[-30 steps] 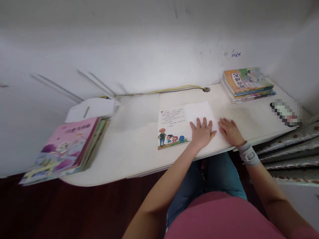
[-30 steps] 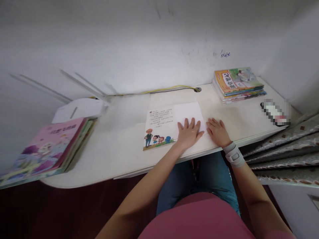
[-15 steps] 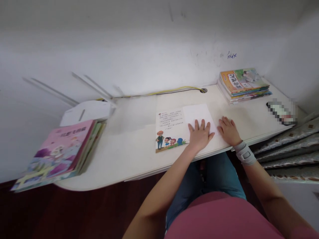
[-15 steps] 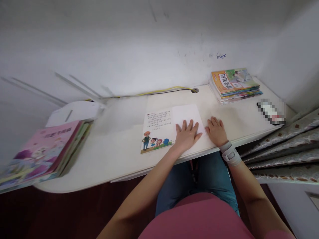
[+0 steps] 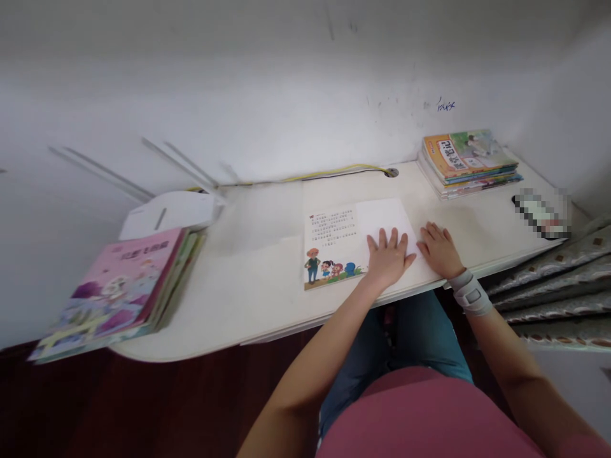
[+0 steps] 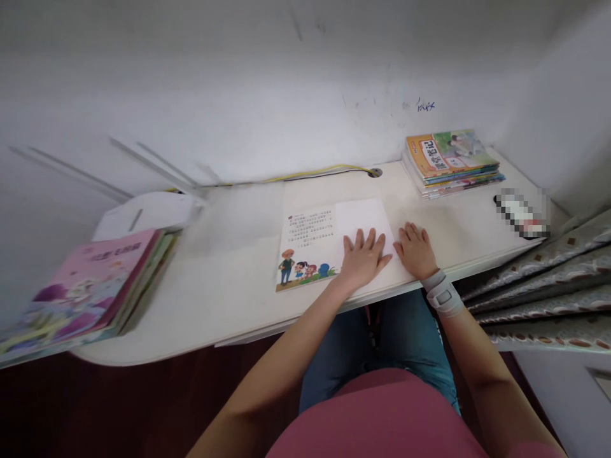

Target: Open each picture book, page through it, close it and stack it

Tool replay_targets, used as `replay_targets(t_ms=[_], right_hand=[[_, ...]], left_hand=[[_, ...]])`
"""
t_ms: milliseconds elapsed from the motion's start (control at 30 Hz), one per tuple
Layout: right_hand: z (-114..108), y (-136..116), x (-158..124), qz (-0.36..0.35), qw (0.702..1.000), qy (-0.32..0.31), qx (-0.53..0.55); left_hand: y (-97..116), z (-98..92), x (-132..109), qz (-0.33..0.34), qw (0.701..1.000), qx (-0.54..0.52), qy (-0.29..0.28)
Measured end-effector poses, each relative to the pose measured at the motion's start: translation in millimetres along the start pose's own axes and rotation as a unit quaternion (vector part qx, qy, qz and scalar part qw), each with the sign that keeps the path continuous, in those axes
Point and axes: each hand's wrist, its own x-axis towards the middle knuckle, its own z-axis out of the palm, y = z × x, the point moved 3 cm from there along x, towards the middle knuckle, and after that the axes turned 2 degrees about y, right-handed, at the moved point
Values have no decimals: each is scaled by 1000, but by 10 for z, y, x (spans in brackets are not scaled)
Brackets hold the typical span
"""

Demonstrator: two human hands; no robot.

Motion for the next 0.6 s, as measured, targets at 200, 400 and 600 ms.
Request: replay_targets(t_ms=[200,400,600], right_hand=[[-11,-6,4,2,1000,-4,-1],[3,11,8,-1,1000,4,16],[-48,64,-13,9,1000,-4,13]], left_hand=[[34,3,0,12,1000,11,1],[45,-45,41,27,1000,-3,-7],[-351,-206,-114,-7,1000,3,-4]])
